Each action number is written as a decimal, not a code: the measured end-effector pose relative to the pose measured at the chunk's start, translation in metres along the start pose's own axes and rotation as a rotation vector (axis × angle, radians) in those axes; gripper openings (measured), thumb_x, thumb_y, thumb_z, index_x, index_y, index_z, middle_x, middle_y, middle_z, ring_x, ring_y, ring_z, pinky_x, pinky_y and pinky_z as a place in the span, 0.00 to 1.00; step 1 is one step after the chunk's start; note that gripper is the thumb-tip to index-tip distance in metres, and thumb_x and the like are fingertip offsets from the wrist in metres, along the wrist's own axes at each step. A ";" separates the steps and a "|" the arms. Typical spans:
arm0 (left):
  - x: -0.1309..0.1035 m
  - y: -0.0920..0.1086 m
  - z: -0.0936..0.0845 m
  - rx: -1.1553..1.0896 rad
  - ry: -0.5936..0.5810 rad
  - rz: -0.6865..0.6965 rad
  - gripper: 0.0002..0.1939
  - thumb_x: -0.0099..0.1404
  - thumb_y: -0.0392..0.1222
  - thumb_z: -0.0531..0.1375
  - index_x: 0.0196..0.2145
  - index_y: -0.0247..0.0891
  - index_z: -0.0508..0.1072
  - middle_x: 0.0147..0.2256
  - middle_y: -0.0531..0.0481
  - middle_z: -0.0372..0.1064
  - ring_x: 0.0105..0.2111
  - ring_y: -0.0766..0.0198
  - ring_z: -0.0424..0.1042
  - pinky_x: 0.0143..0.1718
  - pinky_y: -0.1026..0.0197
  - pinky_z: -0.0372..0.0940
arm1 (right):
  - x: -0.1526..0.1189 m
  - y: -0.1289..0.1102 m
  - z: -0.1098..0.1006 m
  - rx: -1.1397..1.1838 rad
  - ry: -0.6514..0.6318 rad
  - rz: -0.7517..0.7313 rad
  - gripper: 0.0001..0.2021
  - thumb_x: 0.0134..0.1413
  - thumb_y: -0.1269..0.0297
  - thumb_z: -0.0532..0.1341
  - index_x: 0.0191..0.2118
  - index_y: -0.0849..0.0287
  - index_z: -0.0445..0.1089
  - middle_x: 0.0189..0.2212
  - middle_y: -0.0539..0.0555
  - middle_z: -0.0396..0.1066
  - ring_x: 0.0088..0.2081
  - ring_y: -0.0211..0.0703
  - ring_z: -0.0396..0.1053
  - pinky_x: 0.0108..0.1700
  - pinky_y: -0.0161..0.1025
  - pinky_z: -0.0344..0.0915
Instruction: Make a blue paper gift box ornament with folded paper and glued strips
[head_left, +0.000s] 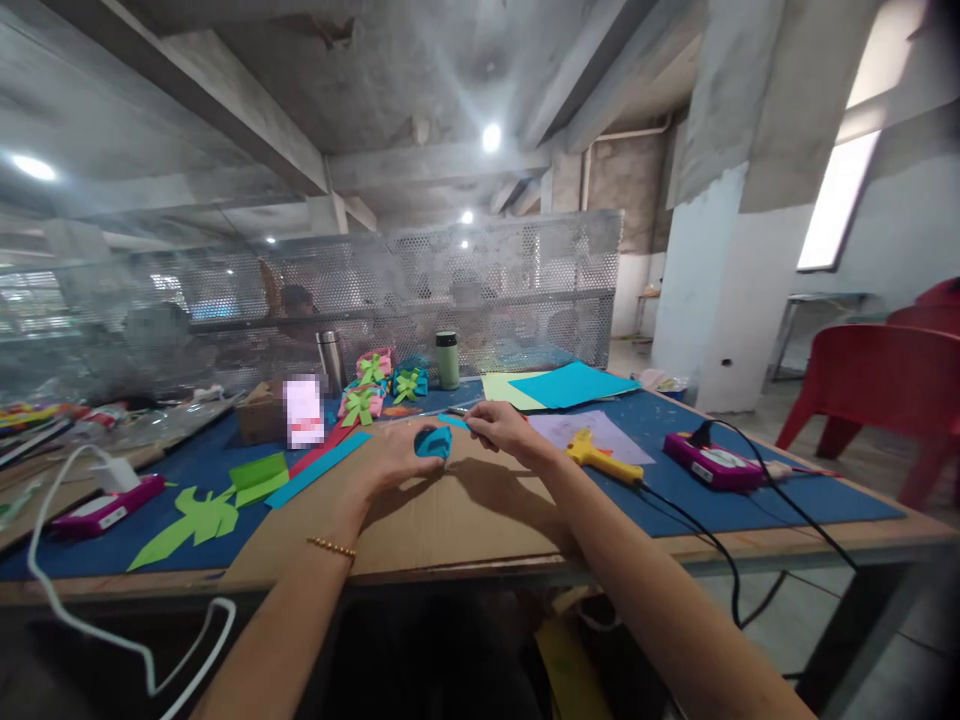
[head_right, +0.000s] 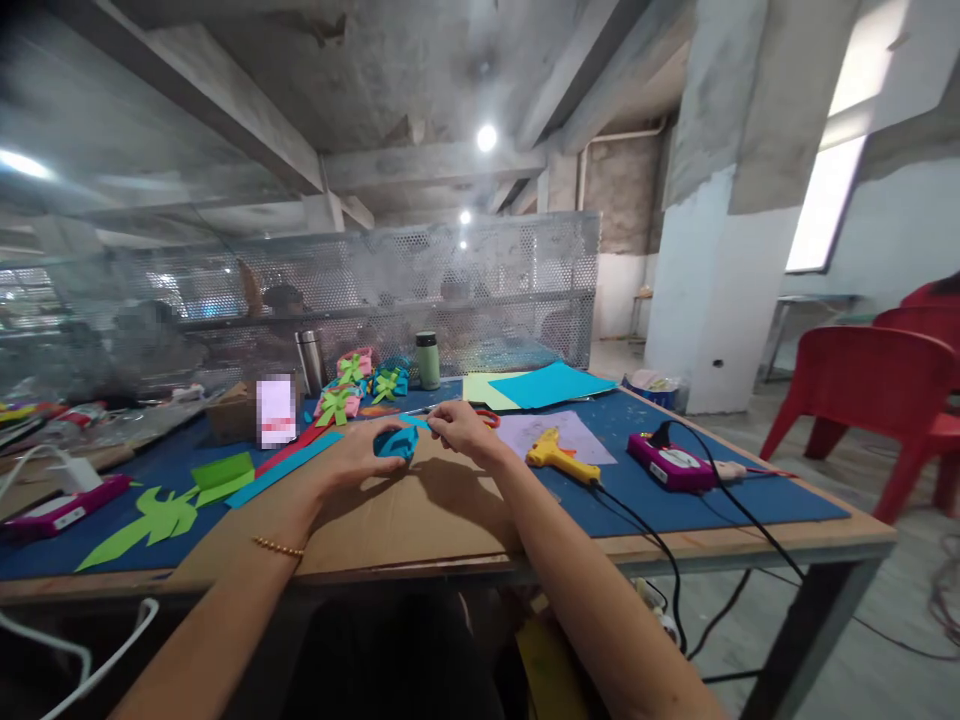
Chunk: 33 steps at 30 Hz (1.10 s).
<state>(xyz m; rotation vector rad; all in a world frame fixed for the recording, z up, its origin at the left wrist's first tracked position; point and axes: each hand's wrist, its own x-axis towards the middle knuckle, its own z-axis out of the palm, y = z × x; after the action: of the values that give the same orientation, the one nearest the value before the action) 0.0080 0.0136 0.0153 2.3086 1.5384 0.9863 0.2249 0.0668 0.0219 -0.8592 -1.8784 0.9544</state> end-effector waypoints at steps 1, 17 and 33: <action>-0.001 -0.002 -0.001 -0.009 0.021 0.019 0.27 0.52 0.43 0.67 0.52 0.43 0.74 0.53 0.44 0.72 0.54 0.48 0.69 0.57 0.50 0.61 | -0.001 0.000 0.001 -0.044 0.014 -0.005 0.07 0.54 0.66 0.60 0.27 0.61 0.68 0.16 0.46 0.64 0.14 0.29 0.56 0.16 0.28 0.49; -0.003 -0.032 0.005 0.014 0.109 0.047 0.30 0.55 0.47 0.65 0.56 0.42 0.72 0.56 0.45 0.71 0.55 0.48 0.69 0.58 0.49 0.62 | -0.002 0.001 0.006 -0.319 0.128 -0.009 0.07 0.49 0.67 0.60 0.26 0.63 0.72 0.19 0.48 0.67 0.21 0.33 0.60 0.23 0.30 0.52; -0.008 -0.016 0.000 0.053 0.029 0.050 0.30 0.53 0.47 0.67 0.54 0.42 0.73 0.56 0.45 0.71 0.57 0.45 0.67 0.59 0.44 0.60 | 0.000 0.012 0.007 -0.415 0.107 0.017 0.06 0.45 0.71 0.61 0.26 0.64 0.76 0.19 0.49 0.70 0.24 0.34 0.63 0.25 0.30 0.53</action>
<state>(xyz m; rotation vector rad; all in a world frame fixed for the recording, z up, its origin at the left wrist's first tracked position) -0.0062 0.0135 0.0036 2.3894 1.5430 1.0066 0.2211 0.0709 0.0090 -1.1459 -2.0094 0.5191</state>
